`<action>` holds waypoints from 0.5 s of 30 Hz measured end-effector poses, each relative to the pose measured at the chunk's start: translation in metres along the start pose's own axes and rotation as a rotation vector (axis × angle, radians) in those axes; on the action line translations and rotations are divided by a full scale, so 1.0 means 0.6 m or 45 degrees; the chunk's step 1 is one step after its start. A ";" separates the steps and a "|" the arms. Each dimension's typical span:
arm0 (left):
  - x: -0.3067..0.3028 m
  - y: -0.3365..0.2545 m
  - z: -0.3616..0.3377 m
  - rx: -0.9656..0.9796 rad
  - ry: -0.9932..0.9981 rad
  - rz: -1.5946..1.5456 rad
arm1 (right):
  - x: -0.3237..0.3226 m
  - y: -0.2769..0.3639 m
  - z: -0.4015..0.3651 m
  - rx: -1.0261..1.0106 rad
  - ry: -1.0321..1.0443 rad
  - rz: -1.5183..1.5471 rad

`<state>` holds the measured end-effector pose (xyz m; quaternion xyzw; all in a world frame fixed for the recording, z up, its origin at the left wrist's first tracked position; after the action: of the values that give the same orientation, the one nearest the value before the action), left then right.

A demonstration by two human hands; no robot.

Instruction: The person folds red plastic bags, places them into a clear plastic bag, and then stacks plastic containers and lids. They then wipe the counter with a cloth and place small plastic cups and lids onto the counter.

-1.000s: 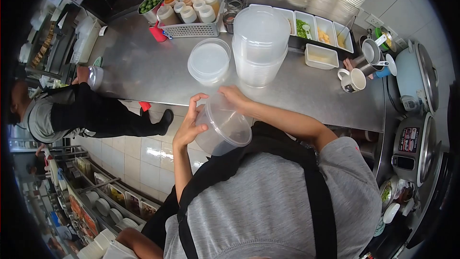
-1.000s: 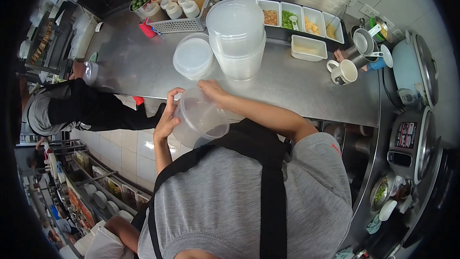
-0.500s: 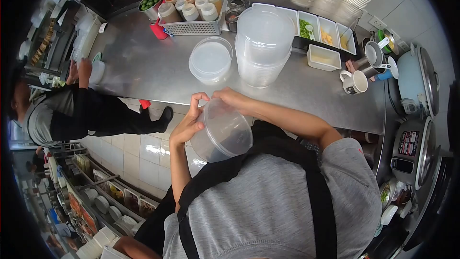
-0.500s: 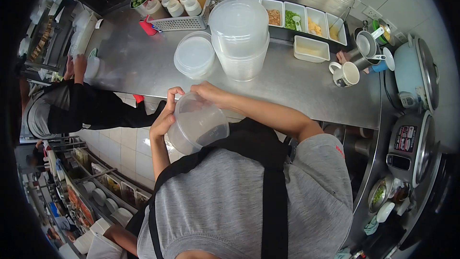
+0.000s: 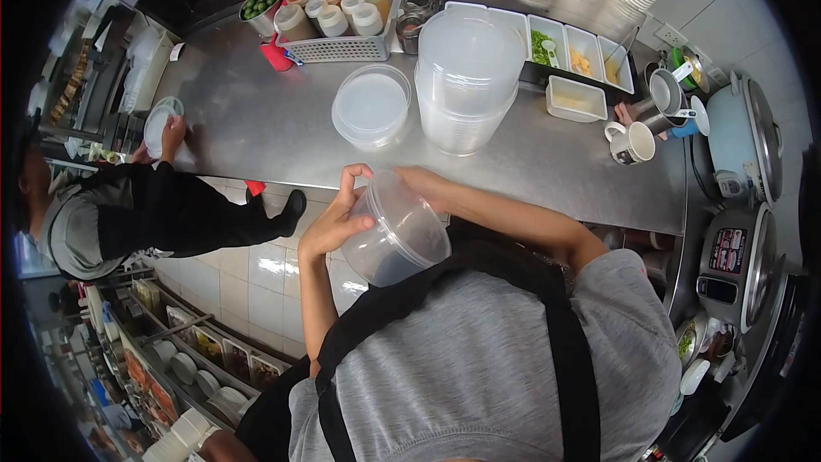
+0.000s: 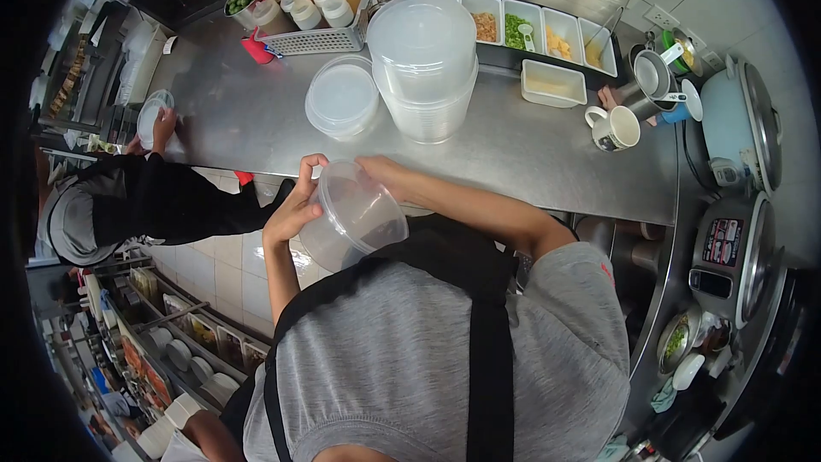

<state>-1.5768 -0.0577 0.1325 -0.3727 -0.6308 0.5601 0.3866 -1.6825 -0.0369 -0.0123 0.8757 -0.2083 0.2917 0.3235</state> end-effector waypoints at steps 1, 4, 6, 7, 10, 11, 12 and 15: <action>0.000 -0.002 -0.001 0.002 -0.004 0.016 | 0.006 -0.009 -0.007 0.032 0.006 0.098; -0.002 -0.001 0.002 0.000 -0.033 0.024 | 0.003 -0.016 -0.034 0.094 -0.189 0.124; -0.003 0.007 0.001 -0.029 -0.063 0.018 | -0.021 -0.027 -0.011 0.076 -0.254 0.076; -0.006 0.011 0.002 -0.049 -0.079 0.023 | -0.015 -0.021 -0.011 0.064 -0.281 0.050; -0.014 0.006 0.004 -0.056 -0.105 0.092 | 0.007 0.001 -0.022 -0.047 -0.306 0.249; -0.014 0.003 0.002 -0.053 -0.112 0.120 | 0.012 0.011 -0.023 -0.113 -0.304 0.211; -0.013 -0.006 0.000 -0.019 -0.108 0.233 | 0.016 0.022 -0.021 -0.175 -0.297 0.173; -0.014 -0.026 -0.007 0.044 -0.095 0.451 | 0.031 0.088 -0.006 -0.505 -0.147 -0.252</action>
<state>-1.5702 -0.0651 0.1478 -0.4502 -0.5594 0.6437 0.2646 -1.6993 -0.0749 0.0257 0.8263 -0.1929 0.1611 0.5040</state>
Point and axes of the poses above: each hand's wrist, its own z-axis towards the middle knuckle, its own x-axis out of the palm, y = z × x, the point moved 6 cm from there along z, towards the middle knuckle, and after that the axes turned 6 degrees about x, right-handed, at the moved point
